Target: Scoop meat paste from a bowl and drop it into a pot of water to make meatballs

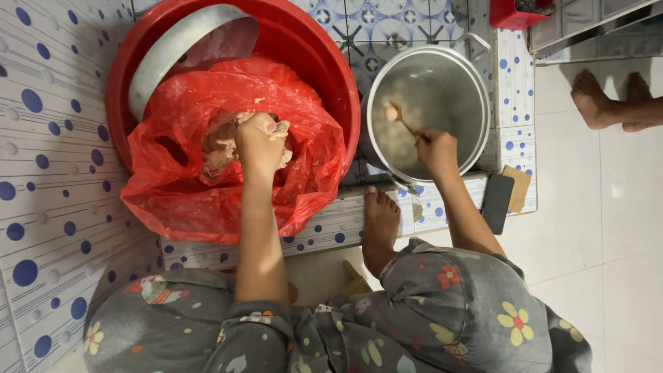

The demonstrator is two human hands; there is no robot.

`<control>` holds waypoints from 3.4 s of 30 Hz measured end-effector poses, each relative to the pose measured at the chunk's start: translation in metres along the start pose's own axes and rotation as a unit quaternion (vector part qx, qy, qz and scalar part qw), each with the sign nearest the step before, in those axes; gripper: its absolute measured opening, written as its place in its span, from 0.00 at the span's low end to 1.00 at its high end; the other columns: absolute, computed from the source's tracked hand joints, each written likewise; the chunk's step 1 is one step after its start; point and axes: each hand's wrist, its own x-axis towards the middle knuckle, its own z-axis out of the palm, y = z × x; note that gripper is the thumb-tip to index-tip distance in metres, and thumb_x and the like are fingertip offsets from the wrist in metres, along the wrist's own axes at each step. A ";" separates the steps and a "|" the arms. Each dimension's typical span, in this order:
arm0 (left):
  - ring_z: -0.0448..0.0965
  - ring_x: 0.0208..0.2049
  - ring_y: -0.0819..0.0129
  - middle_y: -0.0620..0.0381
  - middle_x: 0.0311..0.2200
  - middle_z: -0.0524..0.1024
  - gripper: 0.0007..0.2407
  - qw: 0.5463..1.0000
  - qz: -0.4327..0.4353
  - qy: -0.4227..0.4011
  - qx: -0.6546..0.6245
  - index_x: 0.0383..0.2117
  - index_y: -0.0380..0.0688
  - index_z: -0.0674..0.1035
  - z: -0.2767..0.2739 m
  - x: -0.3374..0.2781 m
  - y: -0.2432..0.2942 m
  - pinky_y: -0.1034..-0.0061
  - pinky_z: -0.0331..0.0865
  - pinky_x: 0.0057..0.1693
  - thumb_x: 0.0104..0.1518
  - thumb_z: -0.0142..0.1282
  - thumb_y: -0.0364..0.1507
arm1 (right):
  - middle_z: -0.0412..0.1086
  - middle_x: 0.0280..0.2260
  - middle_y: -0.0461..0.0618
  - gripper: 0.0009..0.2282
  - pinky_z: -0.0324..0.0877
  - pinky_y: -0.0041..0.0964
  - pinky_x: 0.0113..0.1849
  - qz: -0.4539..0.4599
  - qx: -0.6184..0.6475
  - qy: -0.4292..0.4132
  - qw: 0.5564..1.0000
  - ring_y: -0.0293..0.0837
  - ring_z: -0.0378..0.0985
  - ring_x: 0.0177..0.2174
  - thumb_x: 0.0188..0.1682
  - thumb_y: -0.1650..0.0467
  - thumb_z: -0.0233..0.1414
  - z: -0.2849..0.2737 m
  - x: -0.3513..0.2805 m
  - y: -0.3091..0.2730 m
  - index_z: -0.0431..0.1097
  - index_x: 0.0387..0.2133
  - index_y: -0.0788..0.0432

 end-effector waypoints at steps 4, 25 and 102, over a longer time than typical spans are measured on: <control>0.71 0.24 0.52 0.45 0.16 0.72 0.09 1.000 0.003 0.001 0.005 0.19 0.38 0.78 0.005 0.001 -0.010 0.63 0.69 0.40 0.45 0.71 0.23 | 0.79 0.28 0.51 0.11 0.76 0.44 0.36 0.027 -0.009 -0.005 1.000 0.54 0.83 0.32 0.46 0.79 0.58 0.023 -0.004 0.027 0.82 0.38 0.53; 0.81 0.30 0.72 0.62 0.33 0.77 0.10 0.922 -0.262 0.020 -0.283 0.41 0.55 0.74 -0.013 0.005 0.086 0.79 0.78 0.39 0.57 0.60 0.24 | 0.79 0.30 0.61 0.09 0.75 0.48 0.39 -0.162 0.214 -0.181 0.946 0.58 0.83 0.36 0.47 0.78 0.57 -0.045 -0.070 -0.229 0.80 0.39 0.62; 0.75 0.22 0.74 0.48 0.26 0.80 0.11 0.952 -0.006 -0.014 -0.306 0.35 0.34 0.81 -0.048 0.002 0.084 0.83 0.74 0.25 0.50 0.73 0.21 | 0.79 0.24 0.55 0.09 0.75 0.34 0.36 -0.065 0.231 -0.199 0.950 0.40 0.82 0.30 0.51 0.75 0.56 -0.034 -0.085 -0.187 0.80 0.43 0.59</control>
